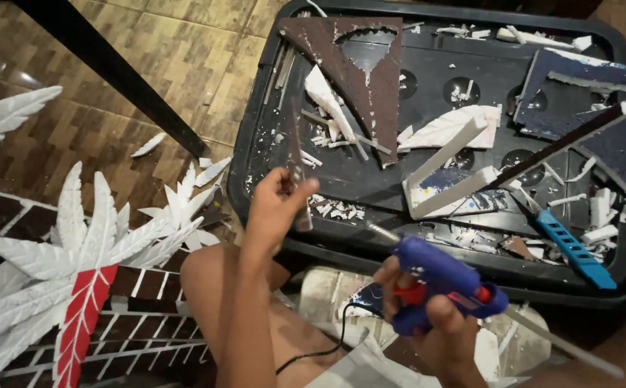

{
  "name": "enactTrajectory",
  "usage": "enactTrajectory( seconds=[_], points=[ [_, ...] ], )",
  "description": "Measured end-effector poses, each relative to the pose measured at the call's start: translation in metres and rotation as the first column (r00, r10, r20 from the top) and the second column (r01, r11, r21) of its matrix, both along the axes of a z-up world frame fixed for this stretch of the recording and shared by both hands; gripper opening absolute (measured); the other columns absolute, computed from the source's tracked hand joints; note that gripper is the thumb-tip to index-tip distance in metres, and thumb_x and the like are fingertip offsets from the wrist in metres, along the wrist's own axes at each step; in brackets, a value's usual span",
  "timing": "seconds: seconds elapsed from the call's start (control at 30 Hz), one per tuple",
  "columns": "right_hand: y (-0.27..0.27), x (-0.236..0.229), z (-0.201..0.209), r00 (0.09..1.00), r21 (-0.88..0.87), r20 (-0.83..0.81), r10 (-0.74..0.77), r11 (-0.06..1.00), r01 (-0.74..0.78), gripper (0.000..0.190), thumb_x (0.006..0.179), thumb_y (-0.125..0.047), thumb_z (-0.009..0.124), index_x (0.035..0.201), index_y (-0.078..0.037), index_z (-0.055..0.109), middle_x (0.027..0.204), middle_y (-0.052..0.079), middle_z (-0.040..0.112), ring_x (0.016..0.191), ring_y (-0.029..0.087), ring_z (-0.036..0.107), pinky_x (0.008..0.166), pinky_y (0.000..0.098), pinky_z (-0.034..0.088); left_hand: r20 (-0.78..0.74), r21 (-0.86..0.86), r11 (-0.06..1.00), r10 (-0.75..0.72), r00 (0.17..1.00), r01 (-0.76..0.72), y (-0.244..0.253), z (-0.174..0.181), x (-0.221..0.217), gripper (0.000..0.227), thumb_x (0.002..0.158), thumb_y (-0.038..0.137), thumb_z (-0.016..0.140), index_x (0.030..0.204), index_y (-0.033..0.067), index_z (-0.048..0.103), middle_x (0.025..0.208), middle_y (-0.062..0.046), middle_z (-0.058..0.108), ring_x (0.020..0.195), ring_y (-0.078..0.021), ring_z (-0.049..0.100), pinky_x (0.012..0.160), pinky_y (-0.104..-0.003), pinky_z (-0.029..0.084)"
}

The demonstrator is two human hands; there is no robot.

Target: Assembling a structure using foam pieces, a utility knife, and a hot glue gun.

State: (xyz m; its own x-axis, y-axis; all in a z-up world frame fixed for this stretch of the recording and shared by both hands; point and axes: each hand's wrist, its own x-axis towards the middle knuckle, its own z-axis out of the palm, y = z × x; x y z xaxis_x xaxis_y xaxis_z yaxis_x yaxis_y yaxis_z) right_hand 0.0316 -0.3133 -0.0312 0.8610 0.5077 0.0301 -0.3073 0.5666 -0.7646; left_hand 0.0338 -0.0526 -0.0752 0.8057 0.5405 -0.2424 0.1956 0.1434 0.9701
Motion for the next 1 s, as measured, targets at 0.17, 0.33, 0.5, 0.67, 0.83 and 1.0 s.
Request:
enactTrajectory(
  seconds=[0.17, 0.33, 0.5, 0.67, 0.83, 1.0],
  points=[
    [0.001, -0.001, -0.015, 0.997, 0.05, -0.053, 0.062, 0.997, -0.06, 0.059, 0.095, -0.059, 0.069, 0.089, 0.0, 0.065, 0.099, 0.018, 0.066, 0.078, 0.03, 0.062, 0.068, 0.0406, 0.048, 0.228, -0.667, 0.742, 0.282, 0.932, -0.061, -0.032, 0.001, 0.014, 0.029, 0.087, 0.013, 0.069, 0.111, 0.0007, 0.057, 0.075, -0.005, 0.059, 0.05, -0.0088, 0.051, 0.042, -0.022, 0.04],
    [0.001, 0.008, -0.004, 0.995, -0.238, 0.07, -0.074, 0.967, 0.089, 0.036, 0.09, -0.027, 0.066, 0.1, 0.009, 0.068, 0.093, 0.023, 0.076, 0.068, 0.027, 0.068, 0.066, 0.0398, 0.06, 0.291, -0.796, 0.605, 0.346, 0.892, 0.024, -0.045, 0.004, 0.02, 0.011, 0.09, 0.011, 0.06, 0.1, 0.0083, 0.055, 0.087, -0.009, 0.065, 0.052, -0.0073, 0.042, 0.042, -0.021, 0.031],
    [0.002, 0.014, 0.003, 0.993, -0.385, 0.106, -0.043, 0.919, 0.08, 0.023, 0.089, -0.017, 0.066, 0.09, 0.006, 0.069, 0.085, 0.021, 0.077, 0.05, 0.019, 0.062, 0.046, 0.0303, 0.055, 0.233, -0.808, 0.571, 0.537, 0.811, -0.146, -0.054, 0.02, 0.018, 0.018, 0.097, 0.017, 0.064, 0.085, 0.0076, 0.055, 0.065, -0.001, 0.053, 0.046, -0.0045, 0.038, 0.037, -0.021, 0.025],
    [0.006, 0.004, -0.01, 0.998, -0.371, 0.016, -0.055, 0.927, 0.057, 0.046, 0.084, -0.039, 0.068, 0.094, 0.006, 0.068, 0.08, 0.017, 0.072, 0.059, 0.021, 0.064, 0.05, 0.0319, 0.054, 0.247, -0.815, 0.555, 0.597, 0.763, -0.169, -0.067, 0.029, 0.019, 0.024, 0.102, 0.033, 0.061, 0.099, 0.0136, 0.047, 0.062, -0.002, 0.049, 0.044, -0.0052, 0.033, 0.036, -0.022, 0.02],
    [0.009, 0.001, -0.007, 0.998, -0.372, 0.054, -0.041, 0.926, 0.058, 0.054, 0.09, -0.049, 0.058, 0.087, 0.004, 0.066, 0.073, 0.013, 0.066, 0.06, 0.021, 0.062, 0.051, 0.031, 0.051, 0.157, -0.79, 0.545, 0.621, 0.768, -0.28, -0.074, 0.041, 0.019, 0.032, 0.101, 0.033, 0.061, 0.092, 0.0059, 0.048, 0.069, -0.004, 0.048, 0.041, -0.007, 0.032, 0.032, -0.024, 0.023],
    [0.009, 0.003, -0.004, 0.997, -0.47, 0.059, -0.04, 0.881, 0.063, 0.057, 0.085, -0.043, 0.053, 0.101, 0.009, 0.07, 0.066, 0.008, 0.061, 0.063, 0.018, 0.06, 0.06, 0.0301, 0.047, 0.114, -0.772, 0.558, 0.592, 0.798, -0.304, -0.081, 0.049, 0.017, 0.032, 0.101, 0.033, 0.059, 0.09, 0.0053, 0.048, 0.067, -0.003, 0.047, 0.043, -0.0068, 0.036, 0.032, -0.022, 0.025]
  ],
)
